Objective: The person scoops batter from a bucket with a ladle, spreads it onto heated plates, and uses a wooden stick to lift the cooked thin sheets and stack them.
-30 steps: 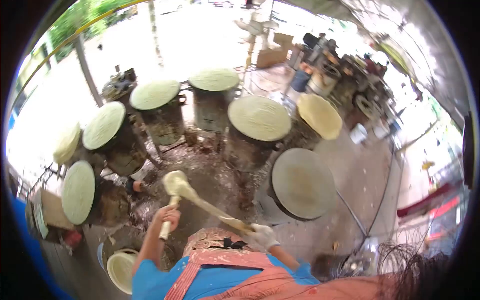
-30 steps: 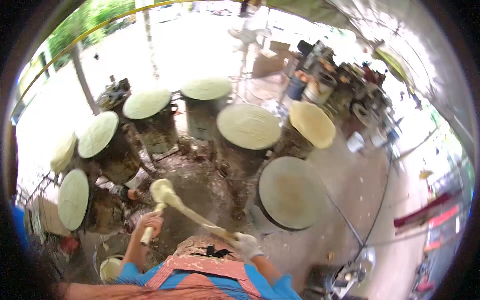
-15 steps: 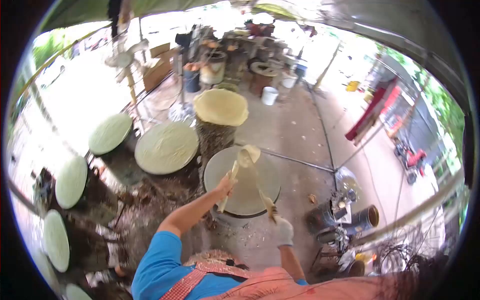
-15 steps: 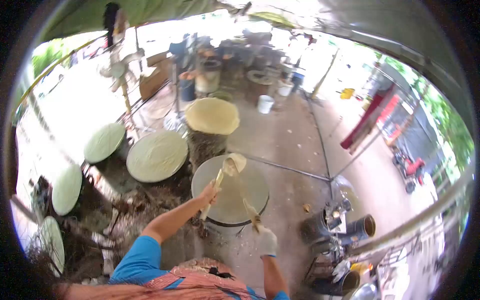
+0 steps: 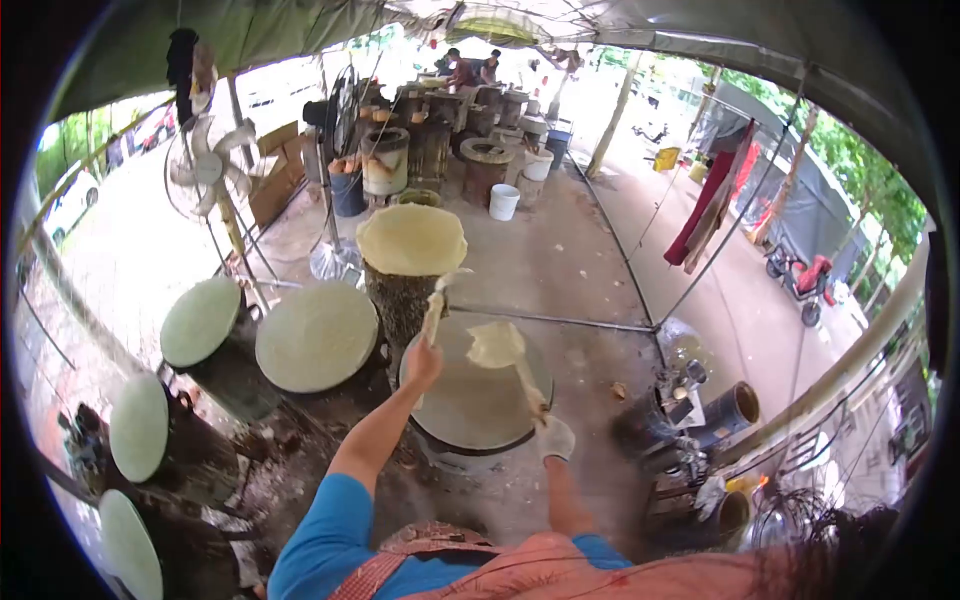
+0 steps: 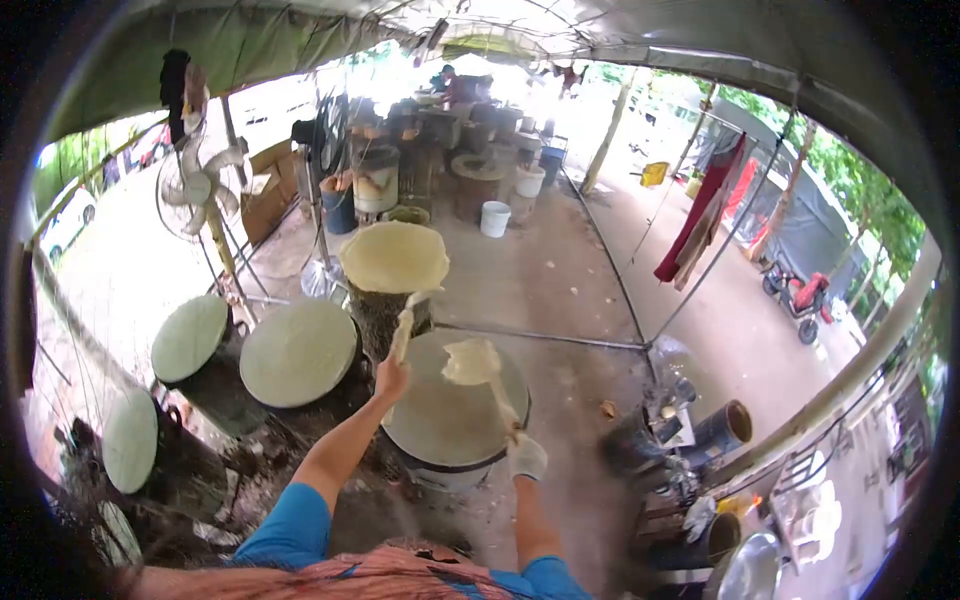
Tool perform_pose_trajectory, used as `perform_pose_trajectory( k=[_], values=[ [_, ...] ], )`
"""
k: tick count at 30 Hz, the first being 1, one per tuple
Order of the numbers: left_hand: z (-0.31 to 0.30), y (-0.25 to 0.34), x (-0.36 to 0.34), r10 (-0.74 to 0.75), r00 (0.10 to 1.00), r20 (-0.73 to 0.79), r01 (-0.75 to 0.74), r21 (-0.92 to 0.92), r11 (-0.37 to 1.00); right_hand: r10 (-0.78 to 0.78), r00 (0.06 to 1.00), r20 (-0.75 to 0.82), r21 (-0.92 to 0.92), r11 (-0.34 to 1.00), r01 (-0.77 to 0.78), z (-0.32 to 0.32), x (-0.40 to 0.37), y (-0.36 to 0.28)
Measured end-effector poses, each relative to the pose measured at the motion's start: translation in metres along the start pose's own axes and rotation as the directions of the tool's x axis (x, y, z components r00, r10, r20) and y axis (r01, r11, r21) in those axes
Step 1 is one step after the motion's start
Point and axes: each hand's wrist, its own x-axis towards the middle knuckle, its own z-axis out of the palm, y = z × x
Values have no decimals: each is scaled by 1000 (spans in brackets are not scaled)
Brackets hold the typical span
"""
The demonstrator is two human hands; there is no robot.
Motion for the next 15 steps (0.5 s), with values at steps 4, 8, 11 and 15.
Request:
perform_pose_trajectory(
  k=[4,8,11,15],
  values=[
    [-41,-30,-33,-22,996,82,41,-242,969,335,908,251,707,578,-408,20,20,-67],
    [-82,-47,-135,-455,795,401,524,-75,849,-55,996,64,180,983,43,-2,45,-60],
    [-69,-131,-185,-300,912,278,334,-83,939,161,982,102,314,931,-186,-8,36,-9],
    [-95,-85,-195,-469,812,347,540,-144,829,283,896,343,631,637,-443,32,-8,-88]
  ],
)
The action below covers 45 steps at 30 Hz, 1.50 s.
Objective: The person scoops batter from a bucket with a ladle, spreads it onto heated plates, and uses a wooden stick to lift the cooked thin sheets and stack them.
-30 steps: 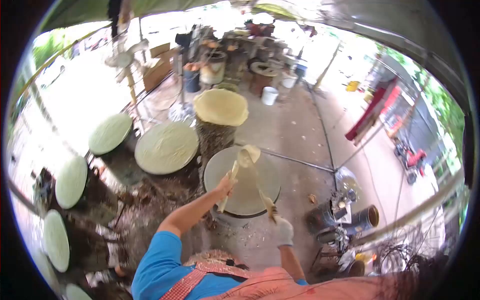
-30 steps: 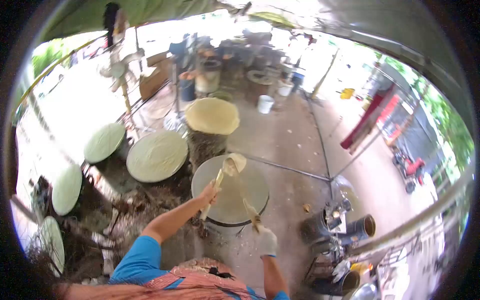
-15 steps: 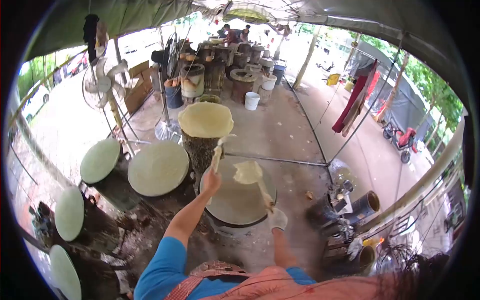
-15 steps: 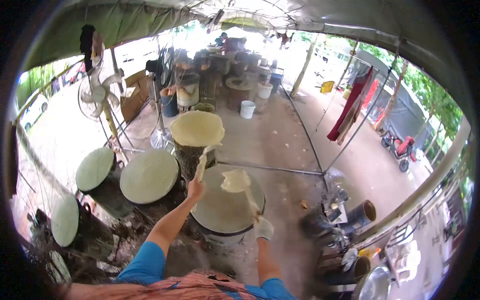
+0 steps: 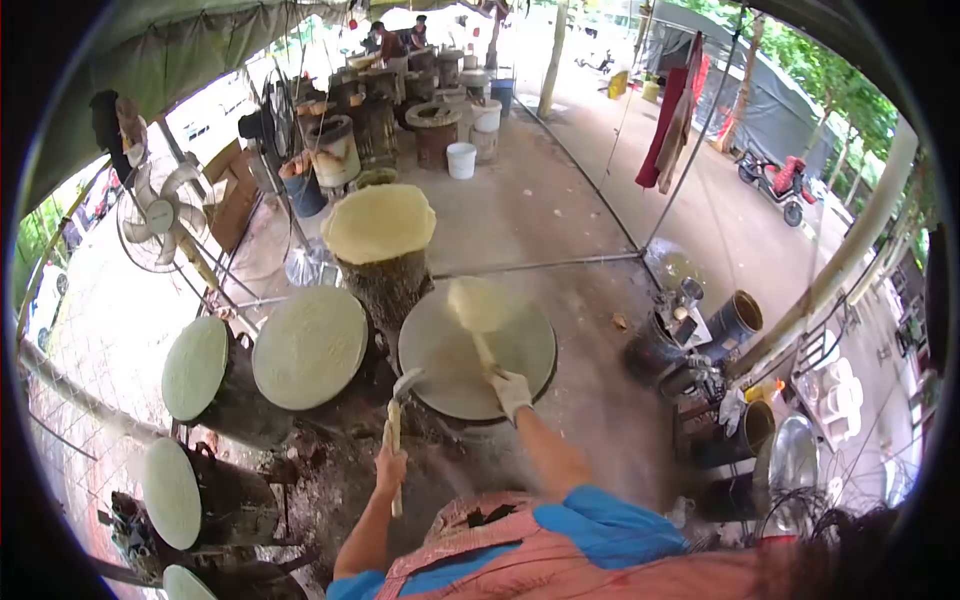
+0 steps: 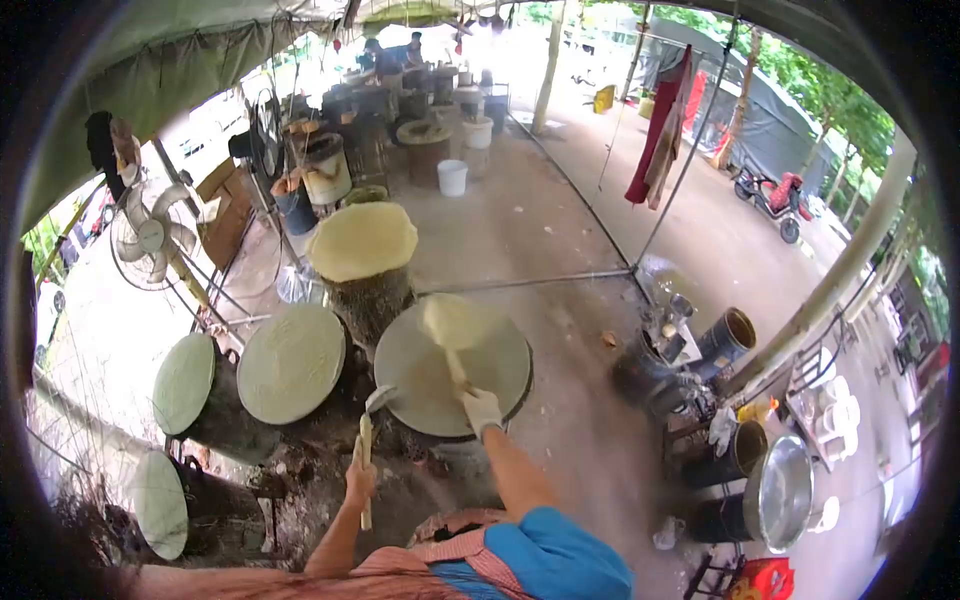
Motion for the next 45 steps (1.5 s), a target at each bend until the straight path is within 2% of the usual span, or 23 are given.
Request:
perform_pose_trajectory(
  k=[1,3,5,7,9,10,12,13,15,19,22,25,26,27,29,30,34,36,37,40,42,43,45],
  values=[
    [-4,13,-4,-2,1000,30,2,17,1000,12,1000,6,-6,1000,-12,-7,0,-6],
    [-7,14,-8,-6,999,50,4,35,999,-301,945,131,-419,847,328,-37,5,-22],
    [-7,1,4,14,1000,18,-14,4,1000,-97,985,144,-68,992,108,-91,-9,-35],
    [3,-14,15,82,997,8,-82,-19,996,181,982,-59,79,981,-176,-84,18,0],
    [6,-11,7,142,988,-65,-139,44,989,-237,972,-2,73,969,236,-38,45,59],
    [10,-10,10,151,986,-73,-149,37,988,-251,968,-1,73,965,251,-41,43,38],
    [9,-19,6,265,957,-115,-255,97,962,34,939,343,184,978,-102,-57,4,-19],
    [8,-18,-2,259,956,-135,-248,96,964,27,933,360,179,979,-97,-79,13,-23],
    [-3,-15,-22,-38,998,-43,26,-245,969,89,954,287,61,992,-111,-125,40,-17],
    [8,-3,-54,-173,979,-108,131,-318,939,116,915,386,66,986,-153,-105,76,-17],
    [17,13,-85,-227,965,-131,185,-269,945,188,775,604,27,966,-256,-114,61,-17],
    [22,6,-106,-277,937,-213,230,-219,948,146,844,516,-2,986,-169,-146,109,-29],
    [22,0,-111,-373,917,-142,290,-406,866,285,842,457,-120,958,-259,-139,151,-15],
    [25,-6,-116,-454,890,-51,345,-576,741,300,832,467,-131,954,-270,-132,146,-23],
    [31,-21,-112,-459,888,-42,335,-626,705,87,845,527,-95,995,-44,-104,125,-48],
    [31,-25,-112,-448,894,-28,316,-671,671,214,762,611,-97,976,-196,-98,118,-37],
    [29,-20,-123,-536,842,63,369,-791,487,144,630,763,-118,990,-83,-133,108,-26],
    [32,-28,-133,-541,840,36,336,-817,468,119,728,675,-112,992,-58,-145,125,-42],
    [32,-27,-139,-552,834,20,325,-826,461,119,720,684,-112,992,-57,-135,138,-51],
    [39,-27,-149,-596,803,-3,315,-847,428,216,779,588,-49,971,-233,-112,163,-69],
    [33,-30,-158,-607,794,-23,313,-842,440,159,597,787,-152,986,-62,-107,148,-66],
    [33,-31,-158,-613,789,-24,318,-838,443,162,589,792,-155,986,-63,-108,144,-49],
    [44,-38,-161,-619,785,-14,313,-854,415,373,493,786,-302,927,-220,-130,146,-8]
  ],
)
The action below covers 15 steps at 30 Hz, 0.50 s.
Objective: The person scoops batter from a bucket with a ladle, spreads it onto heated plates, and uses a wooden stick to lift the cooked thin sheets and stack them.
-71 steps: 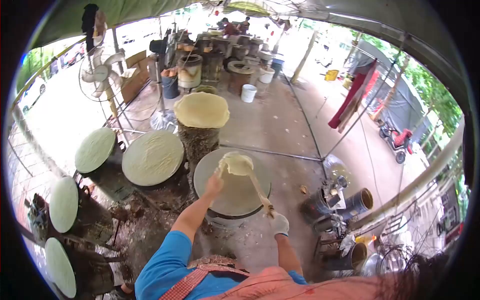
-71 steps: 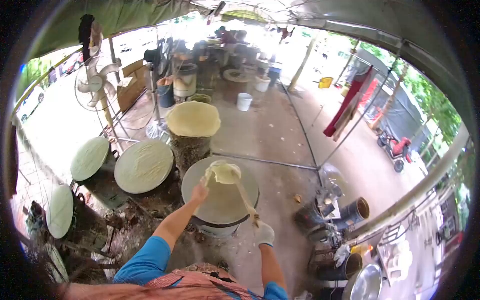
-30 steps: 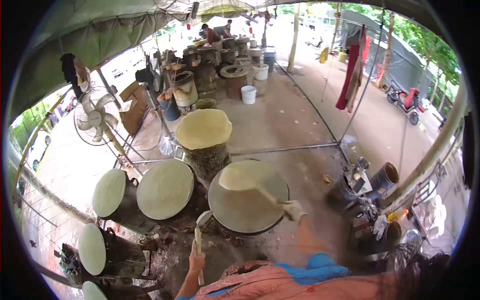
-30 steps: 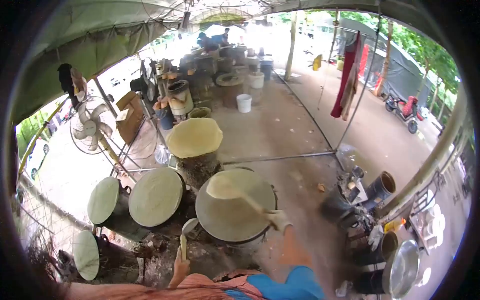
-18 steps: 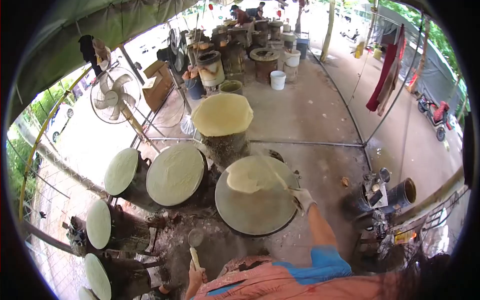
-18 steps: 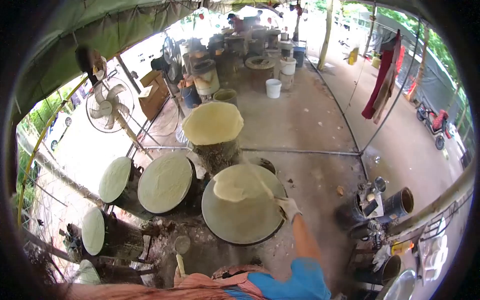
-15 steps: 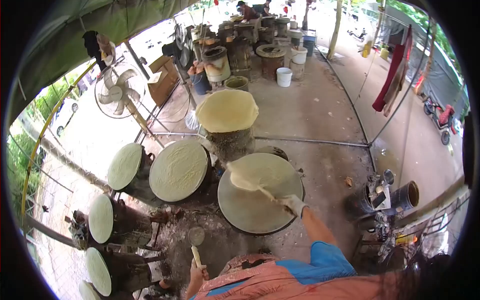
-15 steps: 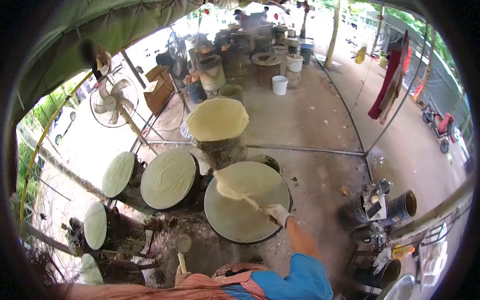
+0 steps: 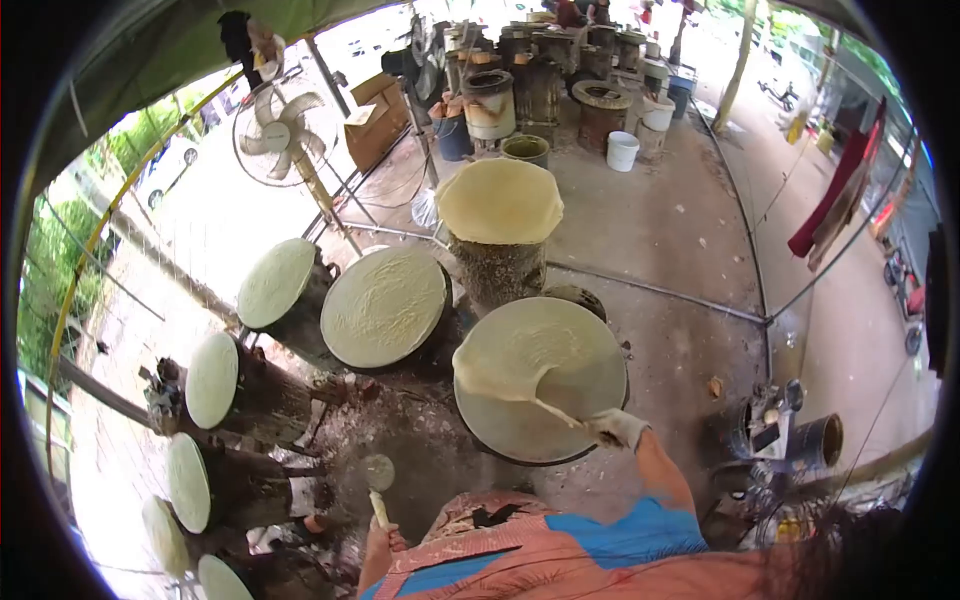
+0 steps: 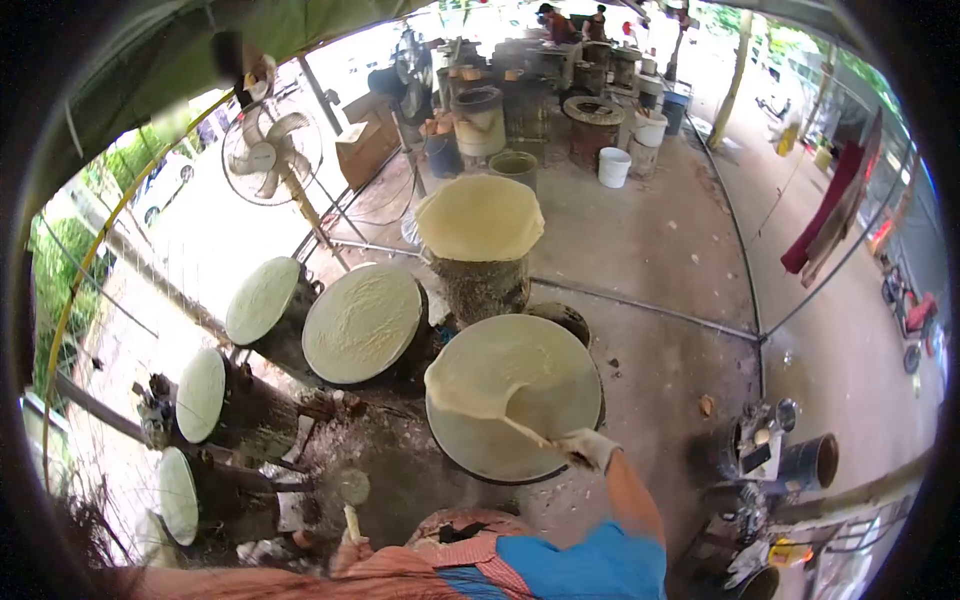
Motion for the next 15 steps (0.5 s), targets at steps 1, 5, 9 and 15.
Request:
perform_pose_trajectory(
  k=[1,5,9,15],
  values=[
    [-6,-5,3,-8,1000,9,9,-76,997,3,1000,0,-28,1000,-3,-11,-5,-3],
    [-11,-10,-4,6,1000,-5,-7,-217,976,-380,911,-158,-110,924,366,-32,40,-37],
    [-43,-32,16,1,1000,-7,-2,-243,970,-168,983,-72,-143,977,157,4,34,-85],
    [-31,-34,5,-92,995,-35,72,-388,919,-68,991,112,-260,961,95,-27,-3,-37]
  ],
)
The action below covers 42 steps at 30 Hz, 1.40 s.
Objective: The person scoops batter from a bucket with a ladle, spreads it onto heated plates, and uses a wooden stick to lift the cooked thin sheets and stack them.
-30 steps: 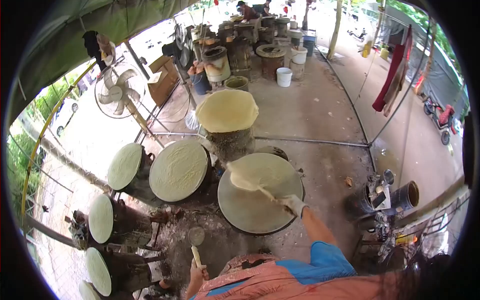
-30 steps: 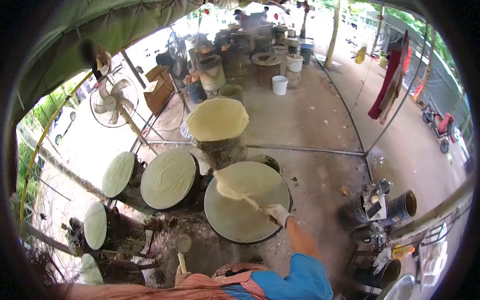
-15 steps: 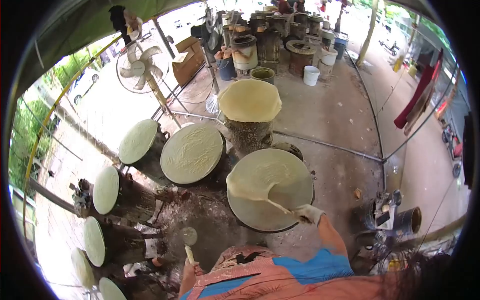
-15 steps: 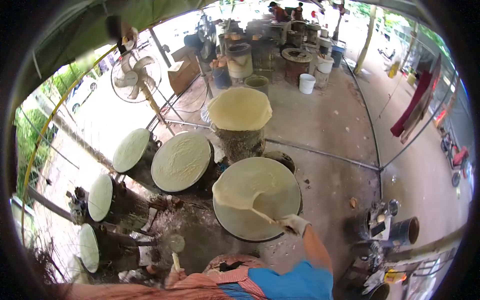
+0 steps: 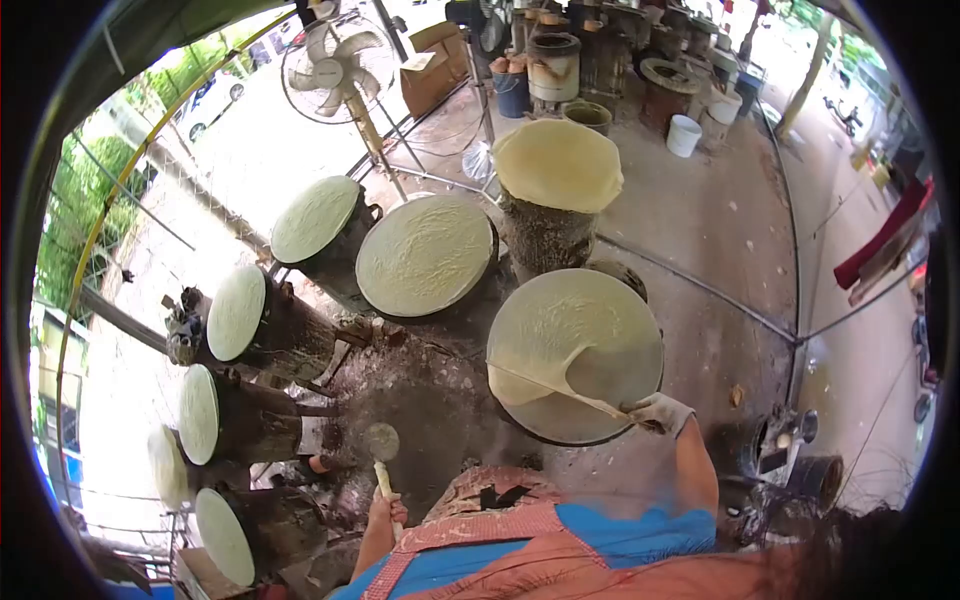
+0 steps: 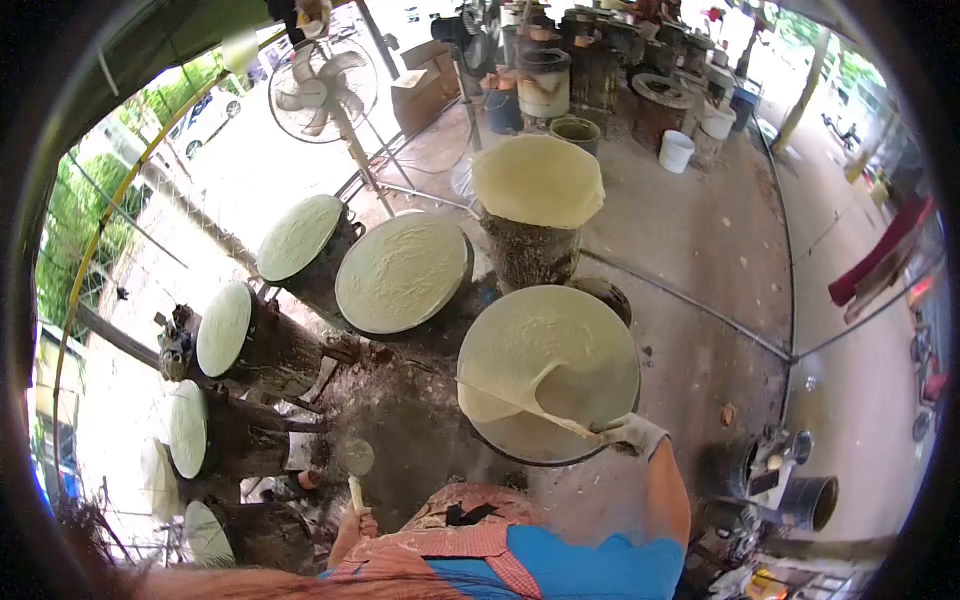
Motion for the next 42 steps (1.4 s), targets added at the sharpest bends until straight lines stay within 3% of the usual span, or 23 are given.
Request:
perform_pose_trajectory(
  k=[4,7,9,11,12,13,14,15,17,18,19,20,21,22,23,25,28,32,34,36,39,41,42],
  values=[
    [-30,3,6,-73,997,6,73,-53,996,-228,956,-184,62,968,243,1,28,-46],
    [-32,14,0,-85,996,9,85,-26,996,-43,988,-146,-58,998,35,11,49,-51],
    [-37,27,-1,-85,996,1,85,-7,996,-459,843,282,-343,772,535,-8,36,-6],
    [-52,39,12,-114,993,-22,115,81,990,135,979,-150,-609,767,-199,18,-50,-8],
    [-56,47,16,-160,986,-39,163,76,984,459,795,-396,-258,775,-576,29,-87,12],
    [-55,58,23,-208,977,-49,212,75,974,252,936,-245,-469,814,-342,-1,-119,109],
    [-54,67,27,-209,976,-54,214,127,969,274,923,-271,-465,802,-375,34,-151,137],
    [-62,73,39,-152,987,43,137,240,961,28,922,-387,-352,919,-176,77,-181,151],
    [-66,93,55,-237,968,86,217,195,956,-384,656,-650,-226,922,315,168,-219,155],
    [-87,96,72,-361,931,60,355,90,931,-173,595,-785,-198,980,24,201,-200,179],
    [-93,102,84,-408,904,130,390,146,909,345,467,-814,370,928,-41,249,-166,134],
    [-71,109,56,-333,932,142,306,185,934,235,643,-729,539,776,329,271,-124,172],
    [-69,113,53,-326,925,196,276,246,929,253,526,-812,222,967,-121,292,-68,181],
    [-64,116,48,-295,930,220,230,277,933,-378,224,-899,-181,783,595,336,-21,134],
    [-64,117,42,-261,937,233,184,305,935,-514,224,-828,-516,855,52,362,-6,91],
    [-72,115,39,-307,921,241,234,290,928,-460,379,-803,-553,812,-186,381,17,51],
    [-71,122,16,-299,901,313,193,327,925,-257,400,-880,-429,791,-436,372,-28,63],
    [-85,124,1,-289,866,407,118,395,911,-21,289,-957,-186,811,-555,365,-68,71],
    [-89,123,-7,-287,855,433,87,426,901,-195,88,-977,-211,948,-238,364,-25,62],
    [-82,121,-23,-272,837,474,103,352,930,-275,277,-921,-331,926,-180,368,12,41],
    [-88,113,-16,-201,787,584,-61,398,916,-427,181,-886,-463,836,-294,360,-17,52],
    [-84,112,-30,-228,752,619,14,330,944,-238,386,-891,-384,848,-365,312,-43,78],
    [-83,111,-34,-240,764,599,28,341,940,-290,275,-917,-367,884,-290,293,-48,88]
  ],
)
